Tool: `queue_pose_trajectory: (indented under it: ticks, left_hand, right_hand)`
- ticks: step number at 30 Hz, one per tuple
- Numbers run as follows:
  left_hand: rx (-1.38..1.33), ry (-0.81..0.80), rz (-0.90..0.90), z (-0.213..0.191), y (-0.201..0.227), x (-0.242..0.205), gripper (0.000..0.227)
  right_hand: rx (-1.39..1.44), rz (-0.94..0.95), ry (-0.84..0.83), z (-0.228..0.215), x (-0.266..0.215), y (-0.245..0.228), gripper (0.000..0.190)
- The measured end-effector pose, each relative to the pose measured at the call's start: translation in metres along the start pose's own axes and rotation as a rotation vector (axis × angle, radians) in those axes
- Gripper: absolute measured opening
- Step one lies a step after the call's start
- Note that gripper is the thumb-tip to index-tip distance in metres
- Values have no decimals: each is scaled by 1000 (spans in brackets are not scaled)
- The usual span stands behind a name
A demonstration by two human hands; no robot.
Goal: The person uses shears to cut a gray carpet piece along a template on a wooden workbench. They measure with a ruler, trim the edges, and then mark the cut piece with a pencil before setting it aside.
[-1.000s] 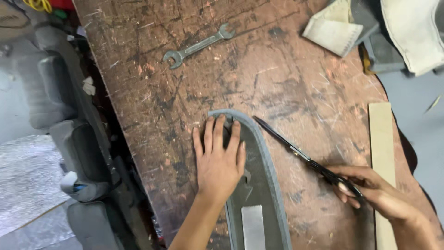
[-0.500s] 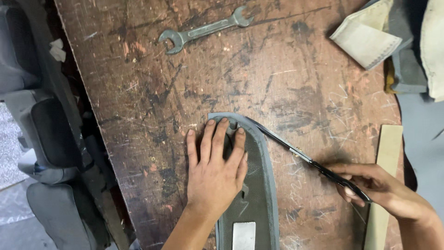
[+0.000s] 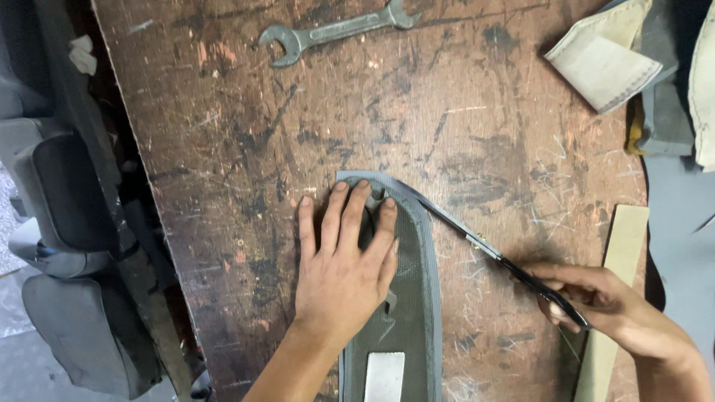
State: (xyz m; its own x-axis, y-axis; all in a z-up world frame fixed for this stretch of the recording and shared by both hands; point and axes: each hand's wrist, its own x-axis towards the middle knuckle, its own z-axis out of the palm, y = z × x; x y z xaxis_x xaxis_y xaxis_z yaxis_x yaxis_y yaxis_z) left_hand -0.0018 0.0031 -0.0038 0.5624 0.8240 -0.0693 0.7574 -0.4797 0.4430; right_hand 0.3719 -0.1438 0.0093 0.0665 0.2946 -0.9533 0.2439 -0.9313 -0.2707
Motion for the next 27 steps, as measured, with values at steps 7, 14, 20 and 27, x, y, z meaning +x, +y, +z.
queue_pose_trajectory:
  ticks: [7, 14, 20, 27]
  left_hand:
    - [-15, 16, 5, 0, 0, 0, 48]
    - [-32, 38, 10, -1, -1, 1, 49]
    - [-38, 31, 10, 1, -2, 0, 51]
    - [-49, 38, -28, 6, -1, -1, 51]
  right_hand:
    - [44, -153, -135, -18, 11, 17, 62]
    - [-41, -125, -74, -30, 18, 0, 66]
    - [-18, -242, -265, -50, 28, -5, 68]
    - [-208, -125, -206, -62, 35, -33, 65]
